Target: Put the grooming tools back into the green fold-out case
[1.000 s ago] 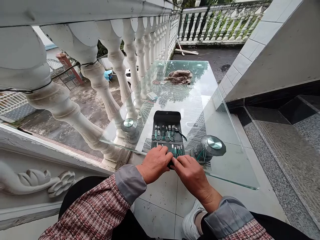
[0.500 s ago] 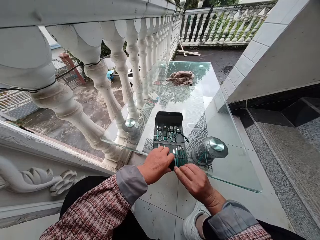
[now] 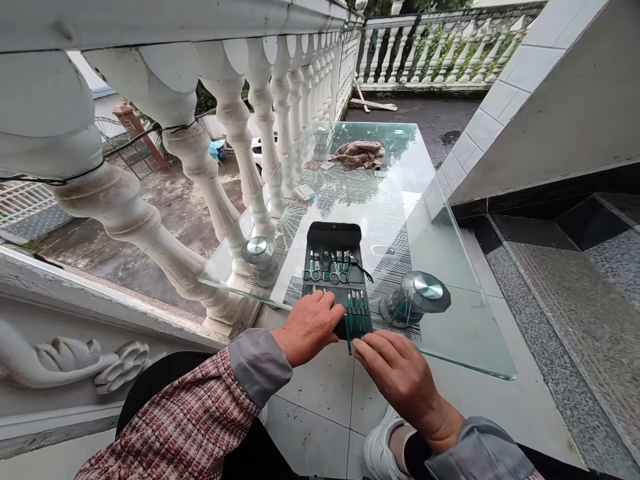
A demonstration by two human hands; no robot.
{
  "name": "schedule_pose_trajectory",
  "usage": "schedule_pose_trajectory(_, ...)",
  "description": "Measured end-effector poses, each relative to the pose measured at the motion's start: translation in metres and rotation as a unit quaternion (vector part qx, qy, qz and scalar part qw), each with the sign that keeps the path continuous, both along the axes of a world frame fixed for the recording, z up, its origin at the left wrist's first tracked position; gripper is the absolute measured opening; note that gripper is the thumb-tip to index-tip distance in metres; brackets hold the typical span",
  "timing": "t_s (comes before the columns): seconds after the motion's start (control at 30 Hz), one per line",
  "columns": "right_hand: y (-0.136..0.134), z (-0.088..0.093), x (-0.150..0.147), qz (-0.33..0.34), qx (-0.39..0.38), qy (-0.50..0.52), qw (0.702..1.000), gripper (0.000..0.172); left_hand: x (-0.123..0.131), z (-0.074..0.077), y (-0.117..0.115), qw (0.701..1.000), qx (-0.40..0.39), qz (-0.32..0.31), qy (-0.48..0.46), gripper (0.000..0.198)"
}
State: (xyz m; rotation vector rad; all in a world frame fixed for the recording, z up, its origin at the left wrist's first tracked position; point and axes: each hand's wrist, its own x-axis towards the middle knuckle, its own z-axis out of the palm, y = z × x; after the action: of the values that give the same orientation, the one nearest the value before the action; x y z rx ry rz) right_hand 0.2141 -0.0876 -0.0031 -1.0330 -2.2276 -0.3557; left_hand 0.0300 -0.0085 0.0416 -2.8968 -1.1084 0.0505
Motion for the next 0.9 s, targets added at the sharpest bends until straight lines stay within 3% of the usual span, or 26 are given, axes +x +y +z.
schedule_pose_trajectory(0.1,0.009,-0.007,-0.009,-0.017,0.002,-0.027,0.999,0.023,0.001,0.001,0.0,1.0,-0.002,0.009,0.001,0.035)
schedule_pose_trajectory(0.27,0.015,-0.006,-0.018,0.012,0.022,-0.039,0.999,0.018,0.002,0.004,-0.001,1.0,-0.004,0.01,0.006,0.034)
schedule_pose_trajectory(0.5,-0.004,0.015,-0.009,0.126,0.036,-0.021,0.991,0.025,0.001,0.005,-0.002,1.0,-0.001,0.007,0.007,0.039)
schedule_pose_trajectory(0.57,-0.003,0.018,0.005,0.077,0.037,-0.012,0.996,0.028,0.001,0.004,-0.002,1.0,0.0,0.005,0.005,0.04)
schedule_pose_trajectory(0.7,0.018,0.013,0.036,-0.125,0.062,-0.021,0.99,0.023,0.001,0.004,-0.001,1.0,-0.002,0.001,0.007,0.04)
schedule_pose_trajectory(0.8,0.031,0.006,0.049,-0.201,0.061,-0.054,0.976,0.017,0.001,0.004,-0.001,1.0,-0.005,0.0,0.008,0.04)
schedule_pose_trajectory(0.9,0.031,0.004,0.05,-0.255,0.023,-0.067,0.964,0.022,0.0,0.005,-0.002,1.0,-0.007,-0.001,0.002,0.038)
